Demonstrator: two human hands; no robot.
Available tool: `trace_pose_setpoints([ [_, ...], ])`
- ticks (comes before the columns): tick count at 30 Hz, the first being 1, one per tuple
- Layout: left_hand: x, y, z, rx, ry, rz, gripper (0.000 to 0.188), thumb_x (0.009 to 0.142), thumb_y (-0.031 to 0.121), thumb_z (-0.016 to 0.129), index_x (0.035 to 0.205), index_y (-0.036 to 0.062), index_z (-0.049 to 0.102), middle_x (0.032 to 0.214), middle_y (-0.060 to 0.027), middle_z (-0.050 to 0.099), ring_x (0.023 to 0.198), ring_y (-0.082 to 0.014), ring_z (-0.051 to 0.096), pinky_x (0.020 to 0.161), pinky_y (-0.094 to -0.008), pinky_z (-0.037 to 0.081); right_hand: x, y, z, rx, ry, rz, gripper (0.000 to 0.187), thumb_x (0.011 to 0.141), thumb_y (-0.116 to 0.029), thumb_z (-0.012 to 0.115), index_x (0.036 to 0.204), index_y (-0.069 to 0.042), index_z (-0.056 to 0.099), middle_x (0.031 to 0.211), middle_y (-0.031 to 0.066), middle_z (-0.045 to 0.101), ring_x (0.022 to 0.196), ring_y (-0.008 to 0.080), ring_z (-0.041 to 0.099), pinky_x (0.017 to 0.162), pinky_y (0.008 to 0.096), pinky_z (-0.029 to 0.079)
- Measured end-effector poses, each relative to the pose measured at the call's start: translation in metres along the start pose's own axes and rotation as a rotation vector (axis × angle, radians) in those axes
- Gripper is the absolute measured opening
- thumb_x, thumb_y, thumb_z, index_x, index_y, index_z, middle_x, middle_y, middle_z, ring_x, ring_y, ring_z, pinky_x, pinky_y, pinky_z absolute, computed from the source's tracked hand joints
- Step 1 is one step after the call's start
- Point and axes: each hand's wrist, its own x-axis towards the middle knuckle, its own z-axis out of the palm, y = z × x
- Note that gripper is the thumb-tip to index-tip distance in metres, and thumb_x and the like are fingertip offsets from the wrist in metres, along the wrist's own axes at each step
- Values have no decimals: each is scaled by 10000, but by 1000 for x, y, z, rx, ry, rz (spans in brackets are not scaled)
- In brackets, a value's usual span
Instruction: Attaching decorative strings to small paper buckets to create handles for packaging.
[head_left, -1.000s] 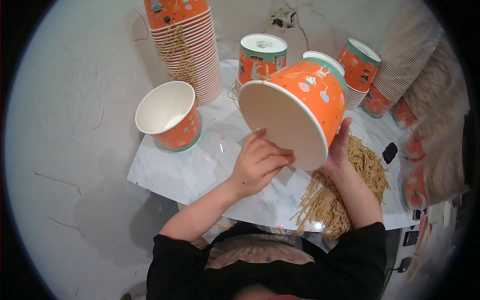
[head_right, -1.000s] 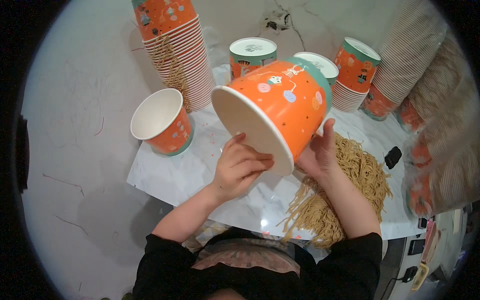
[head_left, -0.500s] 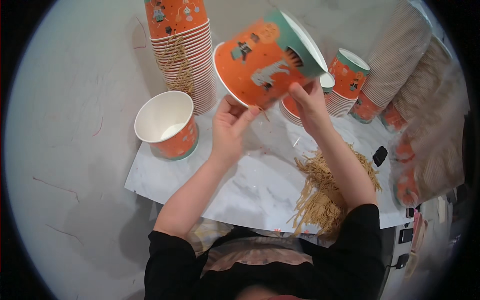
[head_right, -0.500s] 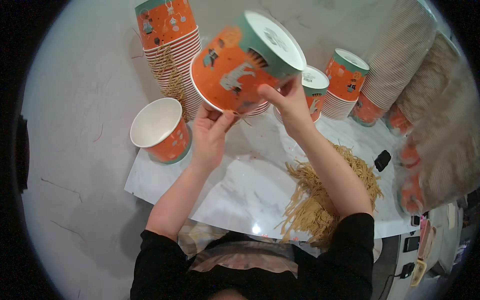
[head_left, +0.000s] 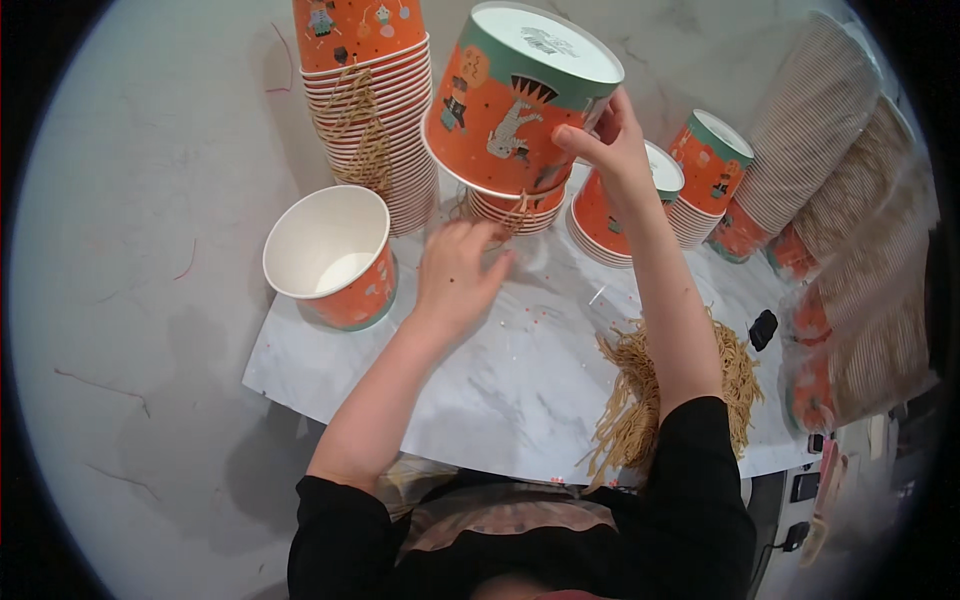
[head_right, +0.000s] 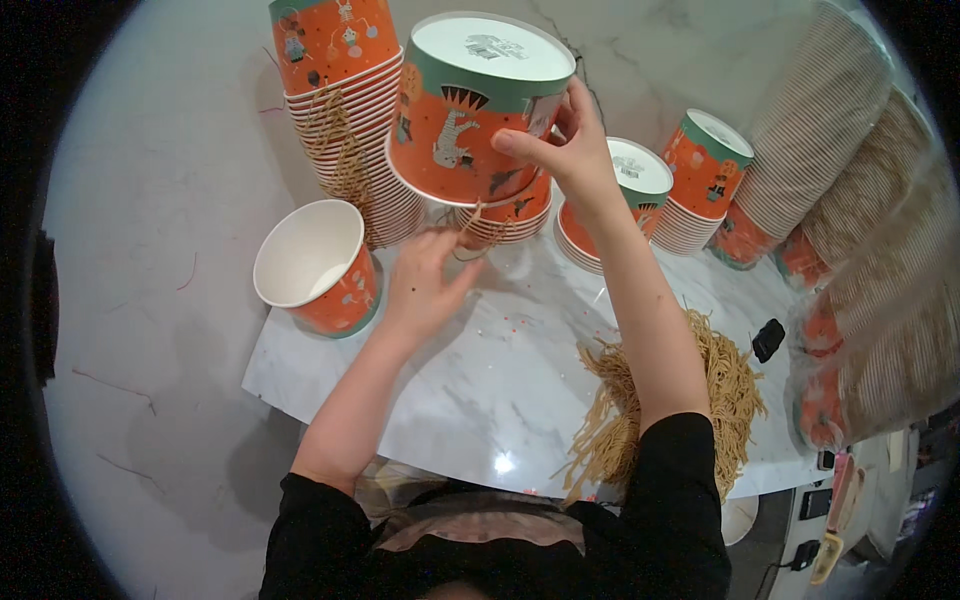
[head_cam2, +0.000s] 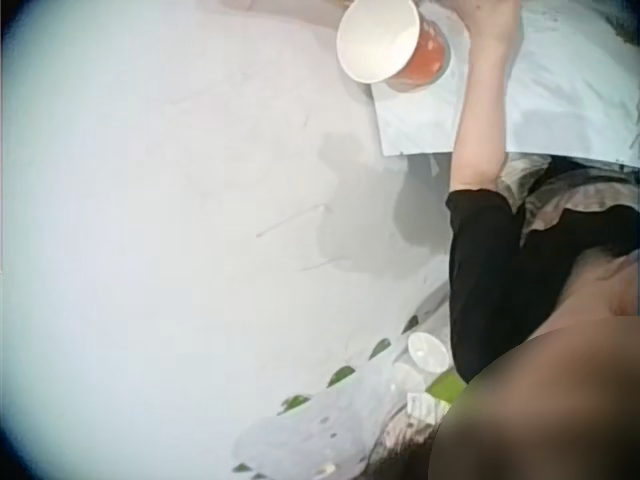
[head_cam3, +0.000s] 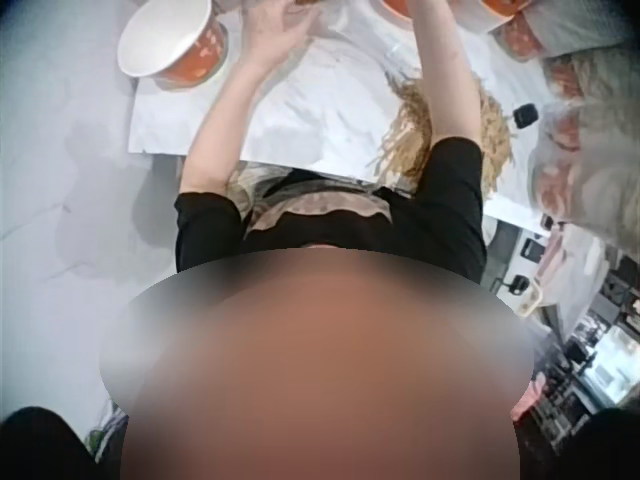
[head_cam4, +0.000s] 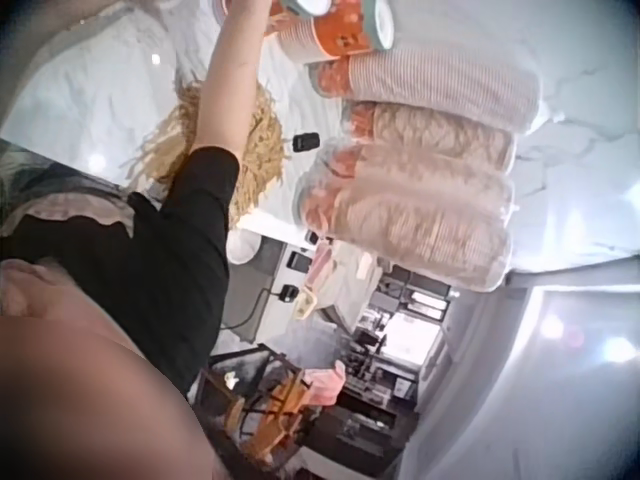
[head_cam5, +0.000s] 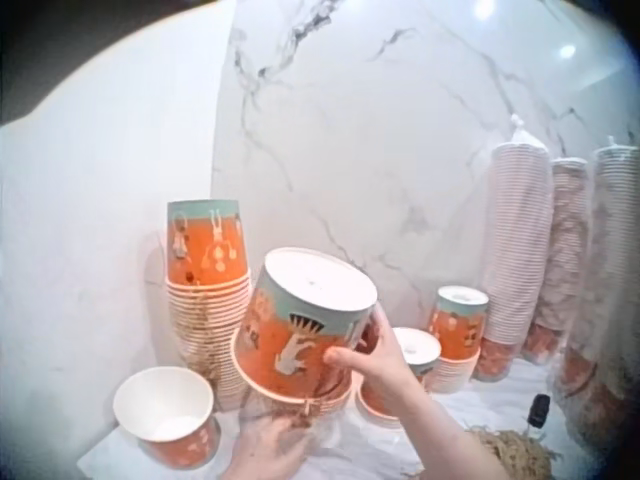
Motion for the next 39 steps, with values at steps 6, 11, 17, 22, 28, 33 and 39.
trace_pose_setpoints([
  [6,6,-27,0,345,218,134,294,800,93,735,1047,42,584,1217,-161,592,1310,-393,462,1150,-567,287,24,30,-11,-132,16,-43,986,657,-221,946,1472,-53,418,1219,84,645,1130,200,624,992,357,503],
  [11,10,-38,12,302,275,101,385,813,80,718,1154,8,555,1388,-237,469,1411,-457,316,1173,-609,237,30,45,-5,-186,-5,-124,965,681,-208,934,1475,-32,416,1301,101,615,1203,201,590,1040,348,475],
  [17,11,-41,30,438,210,78,524,823,56,695,1297,-33,491,1462,-262,394,1441,-472,260,1182,-577,249,34,66,-10,-362,47,-236,1117,651,-251,955,1534,13,325,1382,154,578,1251,236,581,1064,356,469],
  [22,15,-46,39,252,162,67,618,823,55,709,1364,-56,431,1496,-320,335,1407,-497,319,1165,-524,310,35,66,-14,-313,35,-245,1134,671,-259,947,1550,18,285,1401,167,562,1263,237,574,1074,361,468],
  [28,54,-36,30,242,210,67,408,813,63,712,1172,-25,539,1496,-385,304,1344,-518,423,1040,-493,455,41,75,-27,-266,120,-221,1134,685,-280,945,1545,33,274,1405,167,557,1266,237,570,1068,364,472],
  [33,81,-43,32,205,308,105,138,809,61,679,916,2,617,1438,-407,372,1329,-516,449,1017,-496,470,44,98,-30,-240,118,-243,1126,715,-342,919,1546,45,265,1401,181,556,1269,241,570,1048,364,483],
  [39,88,-63,36,142,280,60,131,787,100,705,846,2,641,1274,-355,560,1243,-453,559,1003,-484,476,40,97,-34,-348,77,-44,1045,735,-387,896,1500,44,328,1384,186,569,1246,249,590,1044,388,485],
])
